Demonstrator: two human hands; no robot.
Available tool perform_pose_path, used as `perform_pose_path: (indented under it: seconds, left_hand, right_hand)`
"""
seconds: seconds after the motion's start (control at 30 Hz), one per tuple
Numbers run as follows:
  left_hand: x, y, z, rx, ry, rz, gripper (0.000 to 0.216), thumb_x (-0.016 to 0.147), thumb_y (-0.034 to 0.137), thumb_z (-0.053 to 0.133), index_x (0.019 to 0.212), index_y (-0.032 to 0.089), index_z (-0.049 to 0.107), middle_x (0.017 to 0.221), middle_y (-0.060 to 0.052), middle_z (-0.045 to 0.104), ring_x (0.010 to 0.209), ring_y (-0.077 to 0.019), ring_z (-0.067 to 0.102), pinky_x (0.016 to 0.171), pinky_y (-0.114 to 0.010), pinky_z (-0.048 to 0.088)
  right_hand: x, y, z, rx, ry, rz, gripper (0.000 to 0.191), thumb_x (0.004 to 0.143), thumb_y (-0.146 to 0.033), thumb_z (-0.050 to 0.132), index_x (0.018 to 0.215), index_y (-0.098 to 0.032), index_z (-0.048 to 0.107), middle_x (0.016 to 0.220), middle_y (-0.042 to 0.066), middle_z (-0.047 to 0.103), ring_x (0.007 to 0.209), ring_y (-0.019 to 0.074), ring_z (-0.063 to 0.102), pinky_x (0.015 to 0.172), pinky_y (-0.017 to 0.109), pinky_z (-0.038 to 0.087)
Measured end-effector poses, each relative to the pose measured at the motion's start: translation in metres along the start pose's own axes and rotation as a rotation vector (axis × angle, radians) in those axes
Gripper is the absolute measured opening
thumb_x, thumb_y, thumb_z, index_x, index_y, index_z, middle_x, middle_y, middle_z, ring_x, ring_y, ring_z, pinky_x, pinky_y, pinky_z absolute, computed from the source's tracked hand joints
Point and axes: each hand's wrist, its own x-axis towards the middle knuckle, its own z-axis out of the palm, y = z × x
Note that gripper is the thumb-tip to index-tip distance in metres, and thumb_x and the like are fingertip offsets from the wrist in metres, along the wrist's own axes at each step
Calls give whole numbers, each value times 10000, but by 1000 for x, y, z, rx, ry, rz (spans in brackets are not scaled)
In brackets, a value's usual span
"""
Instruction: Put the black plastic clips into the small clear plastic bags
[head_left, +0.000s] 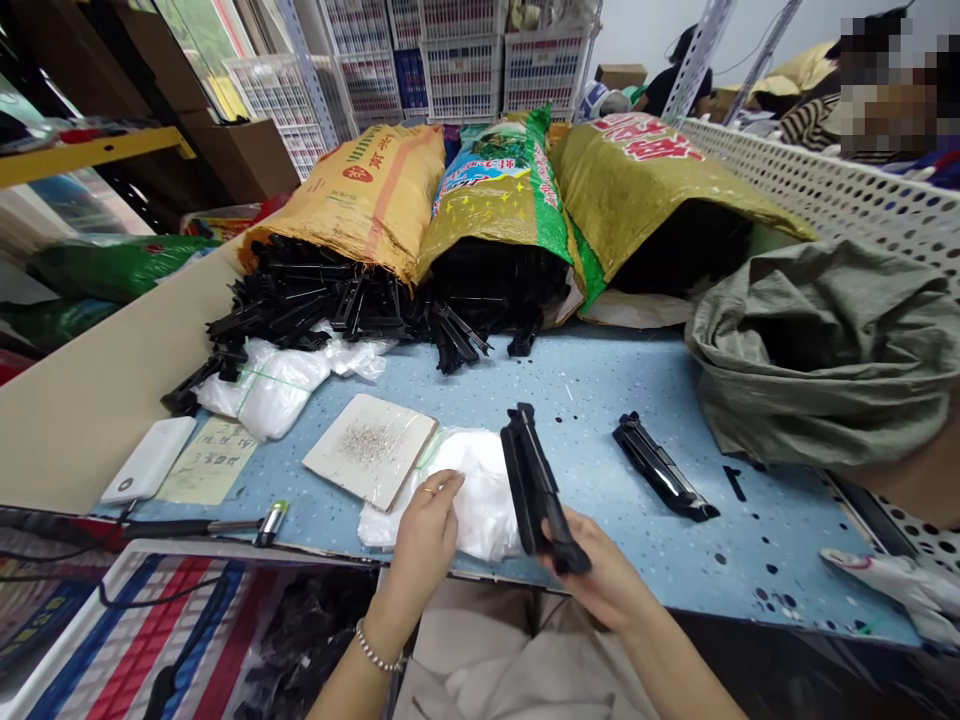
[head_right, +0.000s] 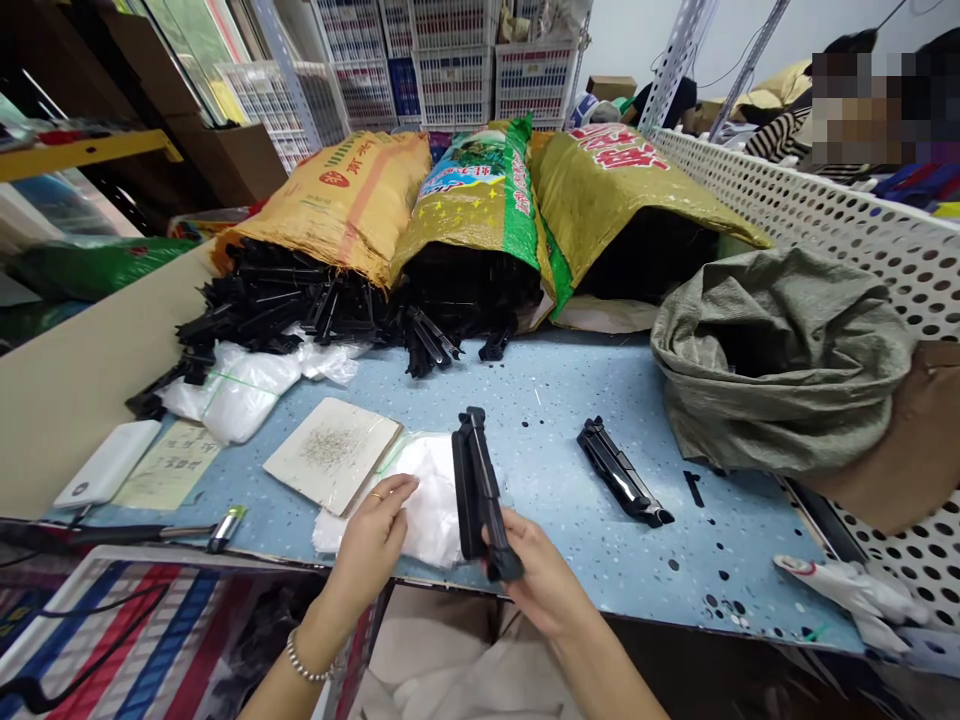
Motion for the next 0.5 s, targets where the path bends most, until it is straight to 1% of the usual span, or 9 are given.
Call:
perform_pose_path:
  seconds: [0.07, 0.13, 0.17, 0.23, 0.3, 0.37, 0.43, 0.5]
  left_hand:
    - [4, -1, 1, -73, -58, -56, 449, 807, 105, 428, 1221, 184, 583, 1261, -128, 543, 920, -185, 611, 835, -350, 520]
    - [6, -3, -2, -114, -87, -90, 486, 798, 108, 443, 1266, 193, 547, 1300, -127, 515, 886, -164, 619, 780, -309, 536]
    - [7, -4, -3, -112, -88, -93, 508, 800, 104, 438, 1292, 198, 523, 1328, -128, 493, 905, -162, 620, 781, -300, 538]
    - [3, -3, -7, -68, -87, -62, 556, 817, 94, 411, 1359, 211, 452, 1393, -129, 434, 1002, -170, 609, 842, -305, 532]
    - [-4, 3, -10, -3, -108, 33, 604, 835, 72, 377, 1420, 220, 365, 1447, -126, 380, 1172, -198, 542, 968, -344, 488]
    - [-14, 13, -10, 44, -170, 169, 661, 834, 33, 351, 1462, 223, 280, 1483, -119, 341, 1339, -220, 391, 1087, -395, 394]
    - [-24, 25, -10, 52, -261, 260, 713, 828, 11, 341, 1488, 240, 199, 1515, -109, 295, 1392, -220, 309, 1123, -419, 351]
    - [-29, 32, -10, 41, -332, 283, 736, 833, 10, 339, 1497, 265, 147, 1530, -97, 268, 1398, -213, 301, 1120, -415, 358]
  right_hand:
    - [-16, 9, -6, 113, -98, 181, 234, 673, -315, 798, 775, -142, 678, 746, 40, 644, 619, 122, 577, 527, 201, 452]
    - [-24, 22, -15, 248, -175, 362, 280, 686, -293, 798, 866, -121, 672, 886, 86, 669, 711, 136, 628, 548, 182, 481]
    - [-24, 28, -19, 317, -200, 428, 306, 691, -274, 799, 909, -108, 664, 929, 97, 670, 739, 125, 635, 556, 156, 488]
    - [-18, 38, -26, 437, -244, 513, 345, 715, -259, 791, 972, -82, 645, 900, 86, 668, 717, 76, 620, 549, 88, 477]
    - [-6, 42, -30, 504, -291, 544, 373, 751, -282, 767, 1021, -67, 624, 805, 52, 652, 646, 35, 576, 525, 36, 453]
    - [6, 42, -30, 529, -333, 539, 390, 749, -291, 769, 1025, -64, 613, 740, 29, 632, 600, 21, 544, 501, 10, 434]
    - [14, 40, -27, 538, -340, 506, 380, 726, -293, 786, 978, -63, 619, 726, 31, 627, 586, 19, 544, 480, -2, 422]
    - [17, 38, -24, 513, -306, 454, 321, 729, -281, 783, 927, -81, 629, 733, 35, 630, 569, 24, 553, 460, 8, 427]
